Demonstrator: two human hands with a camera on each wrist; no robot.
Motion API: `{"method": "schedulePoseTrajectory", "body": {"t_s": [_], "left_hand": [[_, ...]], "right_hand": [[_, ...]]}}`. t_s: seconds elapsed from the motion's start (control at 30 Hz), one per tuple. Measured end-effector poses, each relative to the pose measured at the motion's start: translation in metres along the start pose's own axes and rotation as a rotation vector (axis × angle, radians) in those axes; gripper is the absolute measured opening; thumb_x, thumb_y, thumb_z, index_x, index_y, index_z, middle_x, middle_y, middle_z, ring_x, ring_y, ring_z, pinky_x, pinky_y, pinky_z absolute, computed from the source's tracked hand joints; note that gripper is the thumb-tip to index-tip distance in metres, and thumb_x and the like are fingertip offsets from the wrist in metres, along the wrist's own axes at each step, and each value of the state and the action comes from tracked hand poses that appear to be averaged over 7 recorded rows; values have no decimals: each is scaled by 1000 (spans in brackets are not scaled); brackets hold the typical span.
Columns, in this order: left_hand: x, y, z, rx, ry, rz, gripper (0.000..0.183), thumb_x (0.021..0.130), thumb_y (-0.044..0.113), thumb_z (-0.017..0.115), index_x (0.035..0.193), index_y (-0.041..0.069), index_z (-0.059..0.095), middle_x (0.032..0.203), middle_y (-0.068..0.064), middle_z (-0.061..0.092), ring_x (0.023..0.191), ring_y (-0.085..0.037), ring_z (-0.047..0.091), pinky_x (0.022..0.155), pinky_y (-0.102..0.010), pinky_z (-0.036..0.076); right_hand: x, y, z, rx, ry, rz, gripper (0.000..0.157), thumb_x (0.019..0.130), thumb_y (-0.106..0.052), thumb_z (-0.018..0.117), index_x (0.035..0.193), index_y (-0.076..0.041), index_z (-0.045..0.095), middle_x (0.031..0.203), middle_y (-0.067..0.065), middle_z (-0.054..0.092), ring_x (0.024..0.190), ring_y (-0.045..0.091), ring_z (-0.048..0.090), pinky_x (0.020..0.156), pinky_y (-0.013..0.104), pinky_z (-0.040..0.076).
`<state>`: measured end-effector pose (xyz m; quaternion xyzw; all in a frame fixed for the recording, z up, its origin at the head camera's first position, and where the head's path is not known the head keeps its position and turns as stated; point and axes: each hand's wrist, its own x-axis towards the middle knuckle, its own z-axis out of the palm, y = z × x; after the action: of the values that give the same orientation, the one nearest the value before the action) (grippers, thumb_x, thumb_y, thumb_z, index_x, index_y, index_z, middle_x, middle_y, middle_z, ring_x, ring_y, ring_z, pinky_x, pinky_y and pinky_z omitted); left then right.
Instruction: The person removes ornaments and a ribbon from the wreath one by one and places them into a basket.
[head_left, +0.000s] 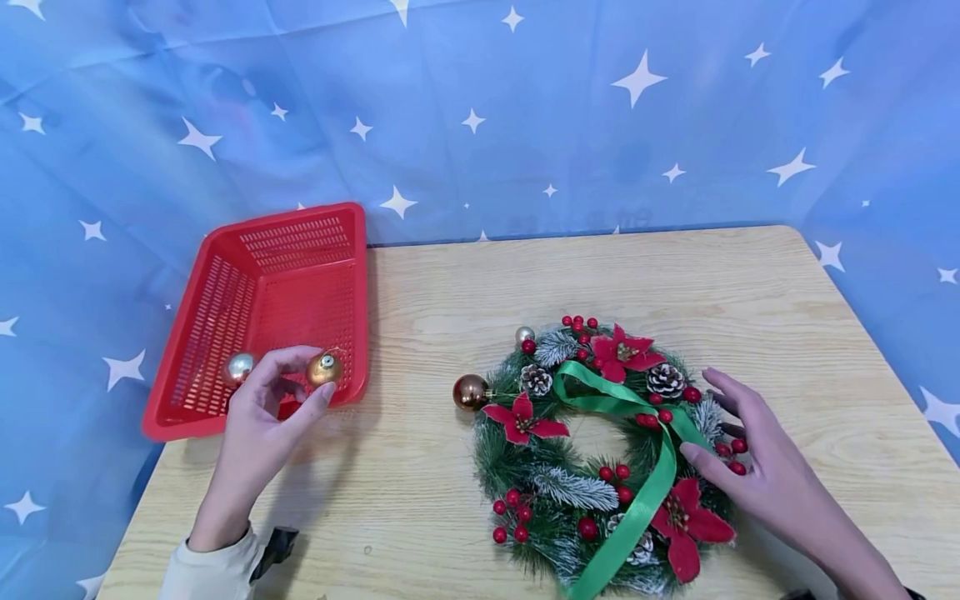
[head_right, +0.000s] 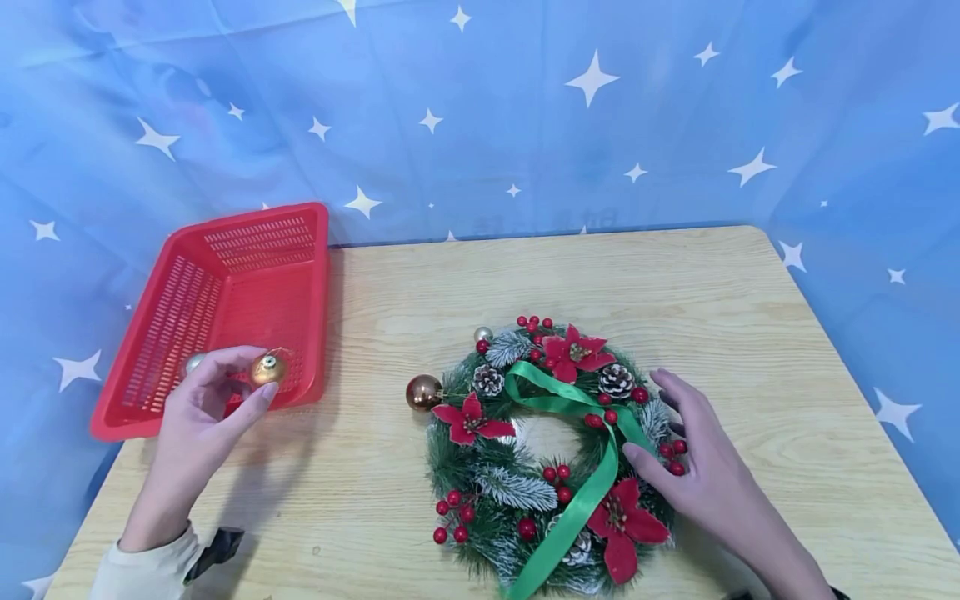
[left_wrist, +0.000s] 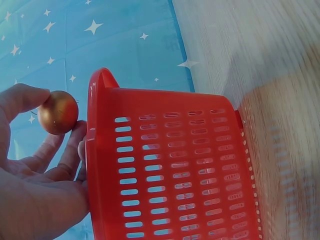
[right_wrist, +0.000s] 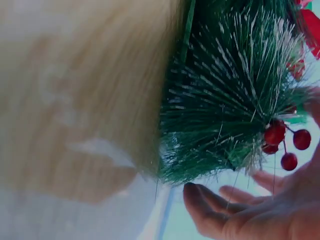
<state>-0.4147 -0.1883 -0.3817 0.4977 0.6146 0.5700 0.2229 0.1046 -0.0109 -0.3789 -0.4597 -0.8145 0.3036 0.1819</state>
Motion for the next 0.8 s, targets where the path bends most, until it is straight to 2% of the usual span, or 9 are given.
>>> {"method": "schedulePoseTrajectory", "body": {"t_s": [0.1, 0.27, 0.47, 0.67, 0.8], "left_hand": [[0, -1, 0, 9, 17, -20, 39, 94, -13, 75, 131, -4, 66, 121, -10, 68, 98, -24, 58, 81, -23, 51], [2, -2, -1, 40, 37, -39, 38, 95, -9, 77, 131, -1, 66, 120, -7, 68, 97, -24, 59, 80, -24, 52], [5, -5, -3, 67, 53, -47, 39, 95, -5, 79, 132, 0, 66, 123, -5, 68, 100, -24, 63, 83, -23, 54], [9, -7, -7, 157, 47, -71, 37, 97, 4, 81, 132, 3, 68, 120, -4, 70, 99, -26, 64, 78, -22, 56], [11, -7, -8, 187, 49, -83, 38, 97, 6, 82, 132, 3, 69, 116, -6, 70, 96, -20, 64, 75, -20, 55]], "right_hand": [[-1, -1, 2, -5, -26, 33, 97, 102, -32, 79, 176, -20, 17, 172, 24, 27, 148, 57, 33, 90, 90, 38], [-1, -1, 3, -24, -69, 80, 98, 102, -38, 77, 175, -16, 16, 171, 28, 25, 150, 59, 28, 91, 90, 37], [2, 2, 4, -26, -101, 116, 99, 103, -40, 76, 175, -14, 13, 171, 31, 23, 149, 62, 28, 91, 90, 37], [6, 2, 5, 10, -86, 99, 99, 103, -36, 76, 175, -12, 12, 171, 30, 25, 150, 60, 28, 93, 91, 35], [8, 1, 5, 1, -76, 71, 99, 102, -33, 78, 175, -14, 14, 170, 29, 27, 150, 59, 29, 93, 91, 34]]}}
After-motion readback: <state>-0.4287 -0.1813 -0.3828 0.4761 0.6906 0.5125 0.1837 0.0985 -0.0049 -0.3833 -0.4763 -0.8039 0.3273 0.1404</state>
